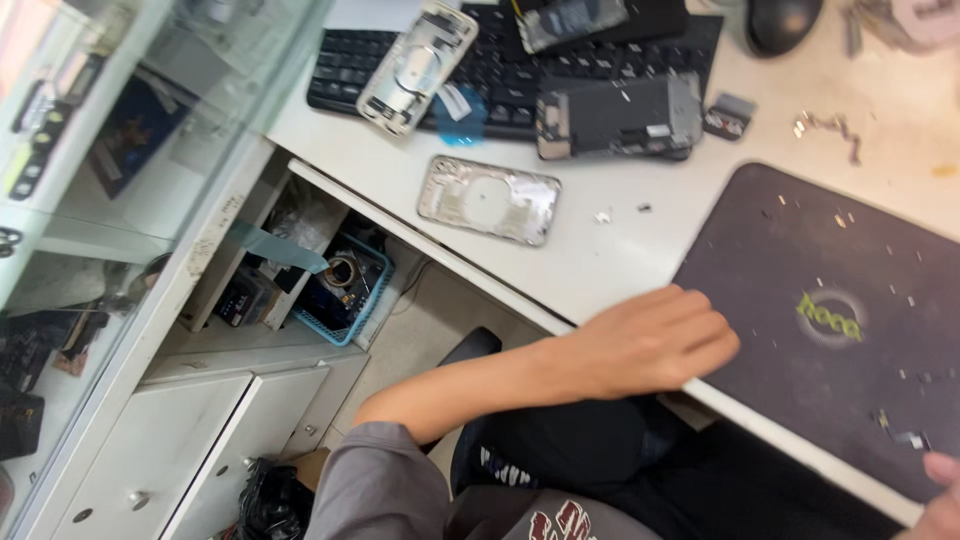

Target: The person disassembles a smartphone, removes small internal components, and reassembles the device using precision tools. They handle screws, a flex cable, and the phone casing, placing parts on a mat and using a screwdriver and tweezers throughout.

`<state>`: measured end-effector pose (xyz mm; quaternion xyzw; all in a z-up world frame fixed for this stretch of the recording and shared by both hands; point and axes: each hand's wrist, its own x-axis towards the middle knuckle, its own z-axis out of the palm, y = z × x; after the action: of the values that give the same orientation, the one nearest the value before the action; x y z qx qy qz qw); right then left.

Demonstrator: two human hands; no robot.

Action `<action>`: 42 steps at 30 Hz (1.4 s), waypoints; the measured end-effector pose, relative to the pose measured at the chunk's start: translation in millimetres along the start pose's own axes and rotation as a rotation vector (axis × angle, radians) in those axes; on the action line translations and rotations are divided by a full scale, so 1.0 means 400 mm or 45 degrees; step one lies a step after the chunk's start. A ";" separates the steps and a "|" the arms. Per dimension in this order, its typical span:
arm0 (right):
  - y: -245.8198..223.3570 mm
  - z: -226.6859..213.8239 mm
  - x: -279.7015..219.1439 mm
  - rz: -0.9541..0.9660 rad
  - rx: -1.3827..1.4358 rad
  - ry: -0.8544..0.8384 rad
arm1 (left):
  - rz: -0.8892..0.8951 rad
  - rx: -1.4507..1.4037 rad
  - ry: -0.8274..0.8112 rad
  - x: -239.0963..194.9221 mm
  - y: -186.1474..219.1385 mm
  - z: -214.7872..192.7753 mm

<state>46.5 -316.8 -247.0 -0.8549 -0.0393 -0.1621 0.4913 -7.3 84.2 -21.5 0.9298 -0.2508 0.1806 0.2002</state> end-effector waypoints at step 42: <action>-0.147 0.066 0.025 -0.219 -0.024 -0.091 | -0.546 0.420 0.530 -0.217 -0.068 -0.337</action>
<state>49.1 -264.9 -207.7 -0.8582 -0.1286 -0.1736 0.4656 -94.6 202.7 48.2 0.9244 0.0291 0.3583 0.1274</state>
